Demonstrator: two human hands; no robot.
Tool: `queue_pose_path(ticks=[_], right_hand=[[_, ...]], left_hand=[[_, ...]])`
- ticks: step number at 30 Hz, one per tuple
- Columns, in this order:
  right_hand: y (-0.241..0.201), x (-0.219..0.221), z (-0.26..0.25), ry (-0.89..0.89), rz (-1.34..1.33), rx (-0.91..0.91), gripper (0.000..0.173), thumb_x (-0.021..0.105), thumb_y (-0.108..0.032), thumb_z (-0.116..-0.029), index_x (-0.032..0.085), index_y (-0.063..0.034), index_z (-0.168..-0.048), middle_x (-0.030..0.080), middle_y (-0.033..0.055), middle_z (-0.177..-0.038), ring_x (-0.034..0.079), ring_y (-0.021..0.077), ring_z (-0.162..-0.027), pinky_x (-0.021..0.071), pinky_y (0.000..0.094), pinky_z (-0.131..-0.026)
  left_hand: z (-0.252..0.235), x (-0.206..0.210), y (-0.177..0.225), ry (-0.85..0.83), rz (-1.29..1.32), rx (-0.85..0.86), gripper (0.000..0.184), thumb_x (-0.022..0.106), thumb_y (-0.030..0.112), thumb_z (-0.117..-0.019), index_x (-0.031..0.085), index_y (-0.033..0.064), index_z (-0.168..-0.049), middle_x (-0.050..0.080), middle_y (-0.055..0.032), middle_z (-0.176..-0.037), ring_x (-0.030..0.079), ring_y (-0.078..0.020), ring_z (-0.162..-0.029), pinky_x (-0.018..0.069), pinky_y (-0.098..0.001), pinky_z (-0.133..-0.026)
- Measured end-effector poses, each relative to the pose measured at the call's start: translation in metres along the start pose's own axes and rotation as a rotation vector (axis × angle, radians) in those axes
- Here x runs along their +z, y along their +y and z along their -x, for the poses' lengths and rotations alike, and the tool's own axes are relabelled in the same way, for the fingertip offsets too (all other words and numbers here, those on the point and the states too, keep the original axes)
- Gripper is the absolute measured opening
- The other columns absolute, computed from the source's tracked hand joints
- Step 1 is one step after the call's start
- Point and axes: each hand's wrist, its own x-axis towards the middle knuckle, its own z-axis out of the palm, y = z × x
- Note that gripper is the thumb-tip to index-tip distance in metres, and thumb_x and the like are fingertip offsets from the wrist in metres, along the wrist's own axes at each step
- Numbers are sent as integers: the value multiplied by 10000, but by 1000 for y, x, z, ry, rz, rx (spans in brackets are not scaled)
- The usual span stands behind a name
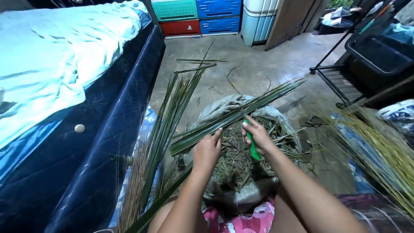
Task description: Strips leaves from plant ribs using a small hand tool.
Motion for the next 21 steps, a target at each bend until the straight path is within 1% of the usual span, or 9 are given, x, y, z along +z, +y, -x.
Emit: queue_pose_path(ticks=[2,5,7,9,11,14,16,19,21], right_hand=[[-7,-7,0,-1,-11,-1,506,404,-158,-1133,278,-94,-1619,539,12,-720,467,68,-457,419,203,-409],[-3,2,18,-235,98,52,553,410,-141,-1117,239,-117,-1642,567,15,-756,487,71,-477,438,211,-429],[7,14,29,-334,108,106,566,427,-151,-1114,241,-128,-1647,563,16,-756,488,74,-472,446,217,-432],[11,18,30,-303,75,109,555,440,-149,-1113,266,-118,-1639,555,17,-745,488,74,-471,448,215,-432],[7,12,20,-198,25,82,542,438,-148,-1118,274,-105,-1633,552,17,-743,492,73,-479,441,210,-428],[-7,-3,7,-87,-56,83,514,405,-179,-1133,270,-136,-1627,528,3,-722,465,67,-465,416,202,-413],[-11,-5,11,-140,-39,103,515,392,-182,-1135,262,-145,-1632,532,1,-734,463,64,-475,410,198,-422],[-2,7,24,-313,20,142,545,402,-170,-1124,246,-159,-1647,544,6,-759,477,67,-483,432,205,-434],[3,13,28,-334,-1,164,556,418,-162,-1120,247,-161,-1648,537,12,-763,475,69,-482,432,203,-431]], left_hand=[[1,0,0,12,3,7,413,461,277,-1093,569,298,-1490,726,-161,-1139,695,-343,-1071,517,-558,-909],[0,2,0,47,3,25,404,476,267,-1086,590,290,-1473,733,-161,-1116,704,-347,-1045,527,-560,-883],[0,3,0,64,-1,31,400,485,255,-1081,602,284,-1463,735,-161,-1100,707,-346,-1029,531,-555,-872],[1,4,0,79,-3,42,398,496,243,-1076,611,274,-1455,736,-166,-1085,710,-348,-1015,534,-555,-863],[1,4,0,80,-8,42,404,497,236,-1073,607,279,-1459,734,-169,-1091,708,-349,-1016,532,-553,-867],[2,5,0,103,-17,43,408,517,218,-1061,614,284,-1452,733,-173,-1076,710,-353,-1000,534,-554,-852],[2,4,1,106,-26,37,415,523,208,-1055,612,283,-1454,732,-171,-1086,708,-354,-1005,533,-554,-852],[1,6,1,140,-26,51,432,547,189,-1036,613,284,-1453,730,-165,-1085,711,-353,-982,541,-552,-831],[1,9,0,164,-17,76,428,564,195,-1029,622,278,-1444,725,-172,-1057,708,-354,-955,545,-545,-816]])
